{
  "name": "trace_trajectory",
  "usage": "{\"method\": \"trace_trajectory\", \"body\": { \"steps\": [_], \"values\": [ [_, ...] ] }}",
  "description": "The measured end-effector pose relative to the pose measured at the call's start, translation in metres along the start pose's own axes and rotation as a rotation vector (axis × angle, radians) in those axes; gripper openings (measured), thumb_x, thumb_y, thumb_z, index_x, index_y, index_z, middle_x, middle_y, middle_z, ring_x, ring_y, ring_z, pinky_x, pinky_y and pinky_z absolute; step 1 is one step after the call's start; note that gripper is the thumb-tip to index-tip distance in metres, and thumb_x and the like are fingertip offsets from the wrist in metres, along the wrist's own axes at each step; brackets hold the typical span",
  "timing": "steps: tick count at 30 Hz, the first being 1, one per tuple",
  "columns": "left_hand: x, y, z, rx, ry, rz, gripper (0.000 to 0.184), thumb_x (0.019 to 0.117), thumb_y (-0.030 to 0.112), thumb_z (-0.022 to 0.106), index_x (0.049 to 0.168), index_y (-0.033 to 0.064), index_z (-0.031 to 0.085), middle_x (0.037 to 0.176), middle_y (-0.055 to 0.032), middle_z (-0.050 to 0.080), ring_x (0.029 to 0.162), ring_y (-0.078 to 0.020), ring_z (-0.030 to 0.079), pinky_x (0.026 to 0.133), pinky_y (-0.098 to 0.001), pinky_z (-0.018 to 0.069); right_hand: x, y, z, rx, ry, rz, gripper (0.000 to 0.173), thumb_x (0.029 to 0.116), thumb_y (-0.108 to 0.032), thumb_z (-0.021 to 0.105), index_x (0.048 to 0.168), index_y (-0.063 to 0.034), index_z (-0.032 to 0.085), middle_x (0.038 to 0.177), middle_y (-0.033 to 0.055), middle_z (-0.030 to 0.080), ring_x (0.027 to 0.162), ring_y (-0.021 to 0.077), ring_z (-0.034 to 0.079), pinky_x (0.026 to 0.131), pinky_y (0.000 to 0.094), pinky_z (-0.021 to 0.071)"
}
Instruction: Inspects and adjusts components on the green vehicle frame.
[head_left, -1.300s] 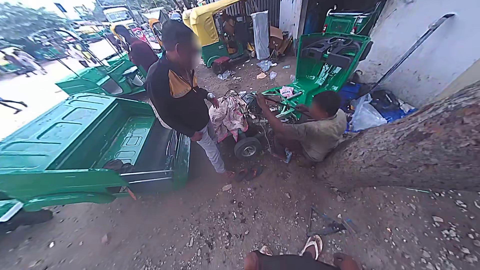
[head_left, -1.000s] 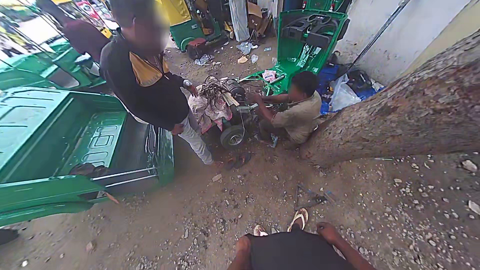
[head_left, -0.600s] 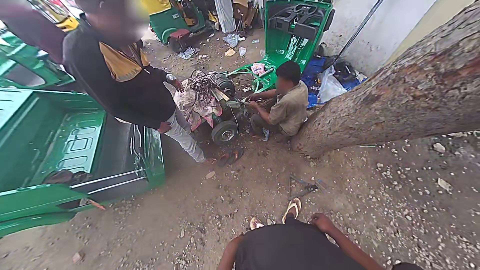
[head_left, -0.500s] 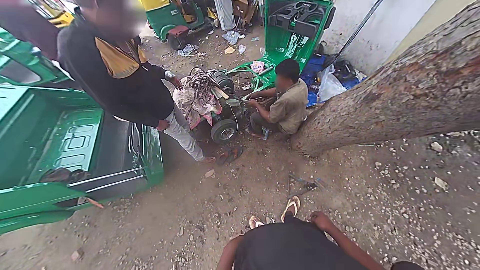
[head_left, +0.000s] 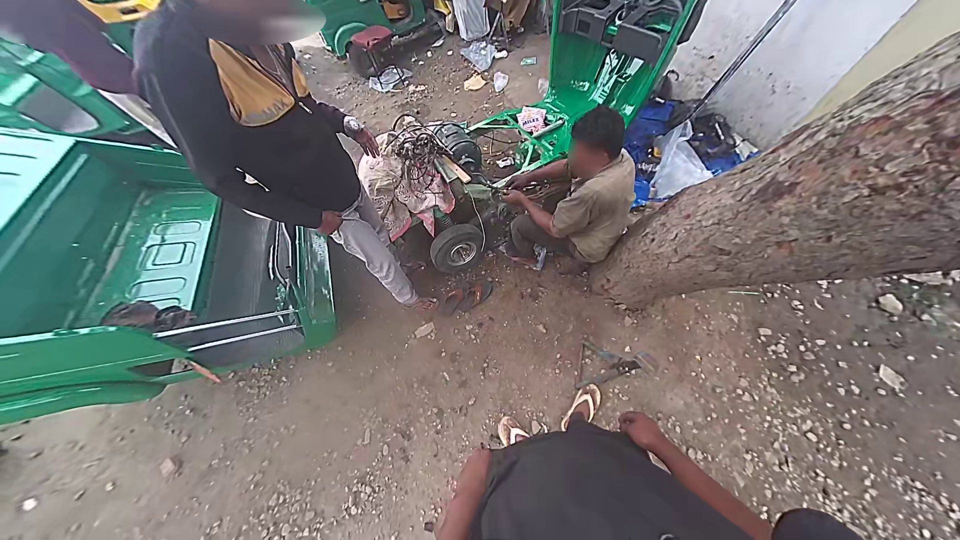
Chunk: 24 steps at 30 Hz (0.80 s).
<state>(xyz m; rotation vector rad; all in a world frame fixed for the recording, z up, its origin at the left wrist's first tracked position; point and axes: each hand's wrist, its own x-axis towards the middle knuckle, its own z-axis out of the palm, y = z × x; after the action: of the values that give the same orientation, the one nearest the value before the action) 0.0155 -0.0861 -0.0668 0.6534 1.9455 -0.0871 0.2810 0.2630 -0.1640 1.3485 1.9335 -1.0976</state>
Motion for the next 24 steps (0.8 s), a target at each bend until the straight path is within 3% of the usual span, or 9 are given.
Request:
{"method": "trace_trajectory", "body": {
  "steps": [2, 10, 18, 21, 24],
  "values": [
    [0.001, -0.005, 0.003, 0.026, 0.018, 0.029, 0.035, 0.1046, 0.023, 0.053, 0.13, 0.0024, 0.066, 0.132, -0.022, 0.066, 0.124, -0.0383, 0.063, 0.102, -0.0568, 0.0517, 0.0, -0.005, -0.001, -0.027, -0.009, -0.007, 0.026, 0.1001, -0.029, 0.063, 0.114, -0.011, 0.076, 0.115, 0.0157, 0.074, 0.114, 0.0328, 0.067, 0.101, 0.0581, 0.0496],
    [0.008, -0.032, 0.019, -0.051, 0.051, 0.246, 0.04, 0.1053, 0.03, 0.051, 0.127, 0.0001, 0.067, 0.128, -0.0221, 0.068, 0.123, -0.0369, 0.063, 0.107, -0.0561, 0.0484, -0.001, -0.01, 0.0, -0.028, 0.011, 0.014, 0.026, 0.0983, -0.028, 0.065, 0.114, -0.0111, 0.076, 0.117, 0.0163, 0.073, 0.116, 0.0334, 0.067, 0.101, 0.0596, 0.0495],
    [-0.002, -0.032, 0.017, -0.277, 0.078, 0.208, 0.041, 0.1067, 0.031, 0.051, 0.133, 0.0015, 0.064, 0.133, -0.0204, 0.066, 0.128, -0.0333, 0.061, 0.112, -0.0529, 0.0455, -0.002, -0.03, -0.017, 0.016, 0.135, 0.007, 0.023, 0.0971, -0.025, 0.067, 0.113, -0.0111, 0.076, 0.114, 0.0154, 0.074, 0.114, 0.0335, 0.067, 0.099, 0.0593, 0.0502],
    [0.002, -0.036, 0.018, -0.367, 0.096, 0.23, 0.042, 0.1084, 0.028, 0.049, 0.139, 0.0017, 0.06, 0.141, -0.0197, 0.062, 0.136, -0.0305, 0.055, 0.118, -0.0487, 0.0397, 0.005, -0.043, -0.024, 0.053, 0.136, -0.046, 0.024, 0.0981, -0.024, 0.066, 0.115, -0.01, 0.075, 0.115, 0.0158, 0.074, 0.114, 0.033, 0.067, 0.102, 0.0589, 0.0493],
    [0.007, -0.031, 0.019, -0.333, 0.136, 0.211, 0.04, 0.1071, 0.032, 0.05, 0.132, 0.0055, 0.066, 0.132, -0.0171, 0.068, 0.127, -0.0306, 0.062, 0.111, -0.0514, 0.0465, 0.016, -0.058, -0.024, 0.083, 0.086, -0.111, 0.026, 0.0999, -0.025, 0.065, 0.12, -0.0126, 0.075, 0.12, 0.0135, 0.073, 0.118, 0.0295, 0.067, 0.105, 0.056, 0.0488]
  ]
}}
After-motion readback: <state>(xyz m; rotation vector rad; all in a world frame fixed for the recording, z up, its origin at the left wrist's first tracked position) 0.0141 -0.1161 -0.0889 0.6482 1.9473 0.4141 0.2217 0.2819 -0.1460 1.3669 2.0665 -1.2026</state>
